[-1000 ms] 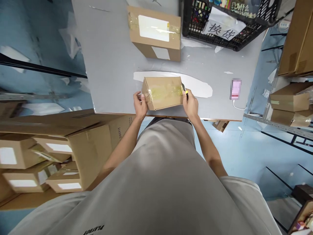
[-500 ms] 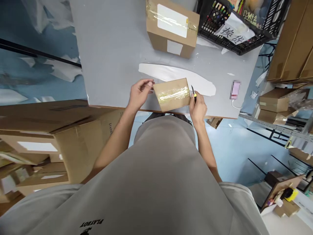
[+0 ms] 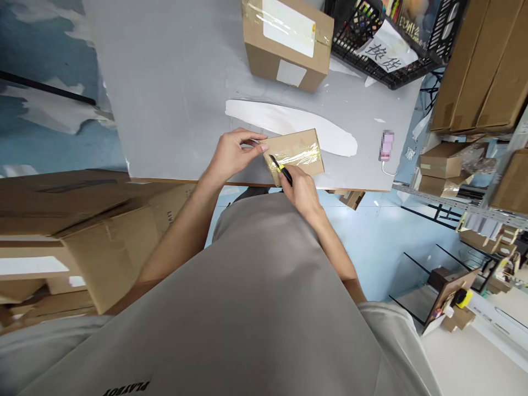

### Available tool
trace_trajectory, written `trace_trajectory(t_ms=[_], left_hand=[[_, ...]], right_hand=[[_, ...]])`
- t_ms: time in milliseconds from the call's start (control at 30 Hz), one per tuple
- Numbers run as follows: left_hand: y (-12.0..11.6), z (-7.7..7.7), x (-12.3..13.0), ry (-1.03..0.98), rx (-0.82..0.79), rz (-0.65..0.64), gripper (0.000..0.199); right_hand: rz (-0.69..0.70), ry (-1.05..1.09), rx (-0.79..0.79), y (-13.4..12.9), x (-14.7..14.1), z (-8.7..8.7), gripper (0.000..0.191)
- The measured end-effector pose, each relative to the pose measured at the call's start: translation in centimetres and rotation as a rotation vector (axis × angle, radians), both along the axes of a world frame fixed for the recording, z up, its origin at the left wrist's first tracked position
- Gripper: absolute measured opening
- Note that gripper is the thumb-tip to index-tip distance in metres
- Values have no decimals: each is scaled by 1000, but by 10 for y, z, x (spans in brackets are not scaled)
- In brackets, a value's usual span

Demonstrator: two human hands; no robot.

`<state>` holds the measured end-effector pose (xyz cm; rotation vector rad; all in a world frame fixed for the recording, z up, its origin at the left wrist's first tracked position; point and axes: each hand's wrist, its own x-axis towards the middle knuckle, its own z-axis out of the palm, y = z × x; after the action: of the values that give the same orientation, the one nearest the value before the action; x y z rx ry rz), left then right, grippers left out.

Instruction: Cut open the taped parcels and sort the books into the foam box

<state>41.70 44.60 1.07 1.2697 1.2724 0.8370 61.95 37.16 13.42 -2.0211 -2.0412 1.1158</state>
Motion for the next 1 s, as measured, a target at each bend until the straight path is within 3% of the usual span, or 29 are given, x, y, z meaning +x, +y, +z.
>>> trace_trajectory(t_ms=[333, 633, 1000], left_hand=[[-2, -3, 4, -82, -29, 24, 26], [-3, -7, 9, -45, -13, 32, 27], [0, -10, 3, -72, -14, 1, 35]], right_hand=[[21, -84, -23, 1, -19, 9, 37], [9, -351, -155, 0, -43, 18, 49], [-9, -309, -122, 1, -42, 15, 53]])
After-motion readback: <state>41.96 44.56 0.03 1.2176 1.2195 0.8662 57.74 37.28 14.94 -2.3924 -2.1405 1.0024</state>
